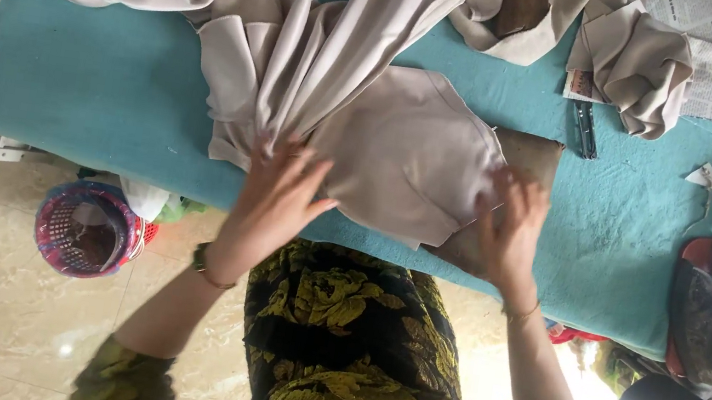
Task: Ironing and folding fabric pieces on a work table in a garment factory
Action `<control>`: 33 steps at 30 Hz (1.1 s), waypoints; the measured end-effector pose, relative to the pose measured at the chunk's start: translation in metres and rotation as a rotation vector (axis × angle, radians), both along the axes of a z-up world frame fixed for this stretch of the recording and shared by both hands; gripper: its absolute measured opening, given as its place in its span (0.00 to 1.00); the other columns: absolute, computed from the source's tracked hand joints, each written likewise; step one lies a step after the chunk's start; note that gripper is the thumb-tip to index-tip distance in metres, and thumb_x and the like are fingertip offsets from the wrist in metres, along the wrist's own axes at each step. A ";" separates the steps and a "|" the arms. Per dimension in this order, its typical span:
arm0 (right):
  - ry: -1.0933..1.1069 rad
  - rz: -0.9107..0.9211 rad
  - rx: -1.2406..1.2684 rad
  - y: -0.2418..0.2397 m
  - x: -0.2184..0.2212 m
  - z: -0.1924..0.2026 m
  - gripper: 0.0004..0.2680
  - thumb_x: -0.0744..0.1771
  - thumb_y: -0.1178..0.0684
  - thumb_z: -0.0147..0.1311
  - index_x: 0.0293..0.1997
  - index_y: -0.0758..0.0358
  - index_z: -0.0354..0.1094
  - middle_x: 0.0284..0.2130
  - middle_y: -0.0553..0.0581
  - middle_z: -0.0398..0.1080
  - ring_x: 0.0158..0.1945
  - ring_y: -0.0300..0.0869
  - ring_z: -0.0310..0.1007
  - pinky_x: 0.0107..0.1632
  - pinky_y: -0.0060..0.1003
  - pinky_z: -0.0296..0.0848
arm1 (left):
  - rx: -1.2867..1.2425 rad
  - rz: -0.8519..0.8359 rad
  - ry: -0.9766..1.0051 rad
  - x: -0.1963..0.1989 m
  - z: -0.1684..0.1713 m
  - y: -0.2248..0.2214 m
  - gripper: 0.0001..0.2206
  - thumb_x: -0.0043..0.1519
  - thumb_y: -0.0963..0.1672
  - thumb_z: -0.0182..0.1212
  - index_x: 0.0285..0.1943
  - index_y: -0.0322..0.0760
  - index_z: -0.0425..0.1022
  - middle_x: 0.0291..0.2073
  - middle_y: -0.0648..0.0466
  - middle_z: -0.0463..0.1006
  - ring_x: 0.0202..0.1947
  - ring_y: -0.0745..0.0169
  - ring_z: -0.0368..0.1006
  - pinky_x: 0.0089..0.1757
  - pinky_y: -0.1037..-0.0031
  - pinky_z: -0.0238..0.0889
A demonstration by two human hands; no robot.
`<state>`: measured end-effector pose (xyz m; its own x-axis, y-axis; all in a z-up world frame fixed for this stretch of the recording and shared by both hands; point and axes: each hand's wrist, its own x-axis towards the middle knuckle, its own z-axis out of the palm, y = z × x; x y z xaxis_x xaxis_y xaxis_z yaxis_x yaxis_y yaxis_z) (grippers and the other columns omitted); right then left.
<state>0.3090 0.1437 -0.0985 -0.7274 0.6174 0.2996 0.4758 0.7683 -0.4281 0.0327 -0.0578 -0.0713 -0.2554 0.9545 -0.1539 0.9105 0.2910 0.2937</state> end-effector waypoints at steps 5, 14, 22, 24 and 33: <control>-0.186 -0.100 0.098 0.069 -0.027 -0.024 0.18 0.73 0.43 0.52 0.65 0.68 0.67 0.59 0.73 0.67 0.68 0.65 0.58 0.66 0.65 0.49 | 0.502 0.059 -0.314 0.044 -0.074 0.064 0.23 0.73 0.51 0.50 0.74 0.42 0.63 0.69 0.40 0.65 0.69 0.35 0.61 0.60 0.37 0.56; -0.124 -0.155 -0.129 0.080 0.021 -0.044 0.11 0.74 0.43 0.54 0.43 0.58 0.74 0.31 0.59 0.69 0.43 0.58 0.73 0.48 0.49 0.66 | 0.751 0.286 -0.573 0.101 -0.115 0.103 0.23 0.72 0.45 0.51 0.77 0.39 0.59 0.65 0.34 0.64 0.62 0.27 0.67 0.58 0.47 0.63; -0.146 -0.497 -0.064 0.116 0.064 -0.083 0.09 0.71 0.42 0.57 0.42 0.55 0.72 0.28 0.62 0.75 0.37 0.63 0.77 0.39 0.58 0.72 | 0.759 0.117 -0.710 0.167 -0.128 0.141 0.20 0.73 0.46 0.50 0.73 0.36 0.64 0.62 0.33 0.69 0.57 0.29 0.70 0.55 0.50 0.64; -0.178 -0.542 -0.110 0.127 0.060 -0.094 0.07 0.70 0.43 0.56 0.42 0.52 0.72 0.30 0.59 0.76 0.39 0.59 0.78 0.41 0.55 0.75 | 0.699 0.021 -0.514 0.146 -0.120 0.142 0.22 0.68 0.48 0.58 0.69 0.37 0.68 0.59 0.37 0.72 0.54 0.35 0.72 0.53 0.51 0.65; -0.186 -0.694 0.007 0.079 0.080 -0.090 0.12 0.66 0.39 0.57 0.51 0.44 0.68 0.39 0.53 0.70 0.43 0.49 0.73 0.40 0.49 0.70 | 0.343 -0.113 -0.052 0.078 -0.083 0.114 0.28 0.72 0.56 0.47 0.76 0.39 0.67 0.74 0.43 0.65 0.72 0.20 0.49 0.55 0.19 0.30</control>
<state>0.3886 0.2227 -0.1882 -0.2075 0.9545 0.2142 0.9202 0.2648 -0.2885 0.1102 0.0563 -0.1545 -0.1453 0.9747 0.1698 0.9125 0.0656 0.4039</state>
